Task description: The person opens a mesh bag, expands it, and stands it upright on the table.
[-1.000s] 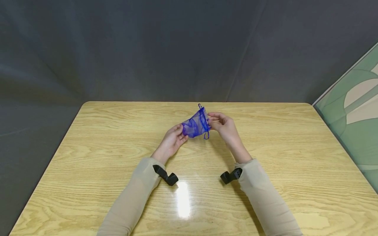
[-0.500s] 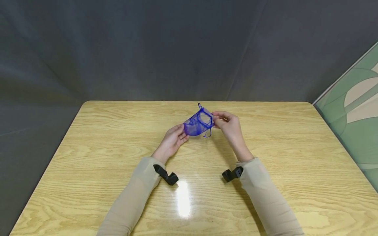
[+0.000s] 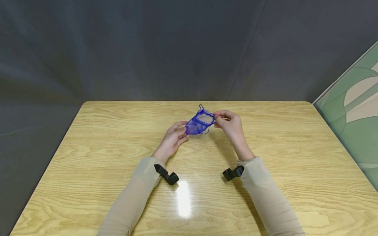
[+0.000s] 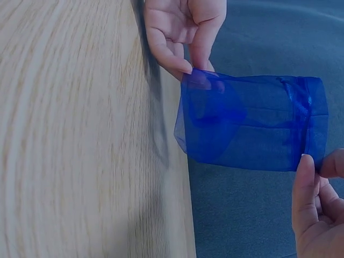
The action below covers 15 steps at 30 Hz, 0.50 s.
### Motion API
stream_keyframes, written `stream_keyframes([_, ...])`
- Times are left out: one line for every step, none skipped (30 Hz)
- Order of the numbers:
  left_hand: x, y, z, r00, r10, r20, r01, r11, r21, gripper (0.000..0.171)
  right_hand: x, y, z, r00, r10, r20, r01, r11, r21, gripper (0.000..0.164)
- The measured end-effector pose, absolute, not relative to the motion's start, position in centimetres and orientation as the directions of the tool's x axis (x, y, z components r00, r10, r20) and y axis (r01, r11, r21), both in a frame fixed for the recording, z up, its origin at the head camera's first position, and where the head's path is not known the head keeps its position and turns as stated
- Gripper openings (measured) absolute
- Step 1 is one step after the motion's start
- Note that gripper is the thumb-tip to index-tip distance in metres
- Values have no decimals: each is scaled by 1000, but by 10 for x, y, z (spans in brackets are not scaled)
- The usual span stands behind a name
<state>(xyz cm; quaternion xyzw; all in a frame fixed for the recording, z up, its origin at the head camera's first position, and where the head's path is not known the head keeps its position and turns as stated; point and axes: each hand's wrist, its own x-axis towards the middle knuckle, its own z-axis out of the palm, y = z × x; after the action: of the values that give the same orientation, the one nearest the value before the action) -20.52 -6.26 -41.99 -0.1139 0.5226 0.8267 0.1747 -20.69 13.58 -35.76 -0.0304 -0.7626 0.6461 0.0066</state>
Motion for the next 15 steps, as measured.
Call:
stream_keyframes([-205, -63, -420, -914, 168, -370, -406, -385, 829, 40, -207, 136, -357, -998, 59, -29, 38, 164, -986, 26])
stream_keyframes([-205, -62, -420, -915, 165, -369, -404, -375, 834, 40, -207, 136, -357, -998, 64, -29, 40, 166, -985, 25])
stream_keyframes([-206, -62, -420, -915, 161, -370, -404, -368, 838, 40, -207, 136, -357, -997, 68, -30, 41, 167, -985, 25])
stream_keyframes([-206, -62, -420, -915, 157, -373, -404, -361, 840, 40, -207, 136, -357, -997, 73, -31, 43, 168, -985, 25])
stream_keyframes([-206, -62, -420, -914, 154, -375, -405, -357, 842, 40, -208, 136, -357, -996, 78, -32, 45, 170, -985, 25])
stream_keyframes([-207, -62, -420, -914, 151, -376, -405, -354, 843, 40, -208, 136, -358, -996, 79, -34, 47, 171, -984, 25])
stream_keyframes([-207, -62, -421, -914, 150, -376, -405, -351, 844, 40, -208, 136, -358, -996, 79, -36, 49, 172, -984, 24])
stream_keyframes([-207, -62, -421, -915, 151, -374, -403, -348, 846, 40, -208, 136, -358, -996, 75, -39, 51, 173, -984, 24])
stream_keyframes([-207, -62, -421, -916, 151, -372, -401, -343, 850, 40, -208, 135, -358, -997, 69, -40, 52, 173, -984, 24])
stream_keyframes([-207, -63, -421, -917, 151, -369, -398, -337, 853, 40, -209, 135, -358, -997, 63, -39, 50, 175, -983, 24])
stream_keyframes([-207, -63, -421, -919, 149, -365, -395, -333, 856, 41, -209, 135, -358, -998, 55, -40, 49, 178, -983, 25])
stream_keyframes([-207, -63, -421, -921, 148, -361, -390, -327, 861, 41, -208, 135, -358, -998, 48, -41, 49, 179, -983, 25])
stream_keyframes([-208, -63, -421, -923, 147, -356, -385, -321, 865, 41, -209, 134, -358, -998, 43, -41, 48, 181, -982, 24])
stream_keyframes([-208, -63, -421, -924, 147, -352, -381, -314, 869, 42, -208, 134, -358, -998, 37, -41, 47, 184, -982, 24])
stream_keyframes([-208, -63, -421, -926, 148, -349, -378, -309, 873, 42, -209, 134, -359, -999, 33, -41, 47, 182, -982, 24])
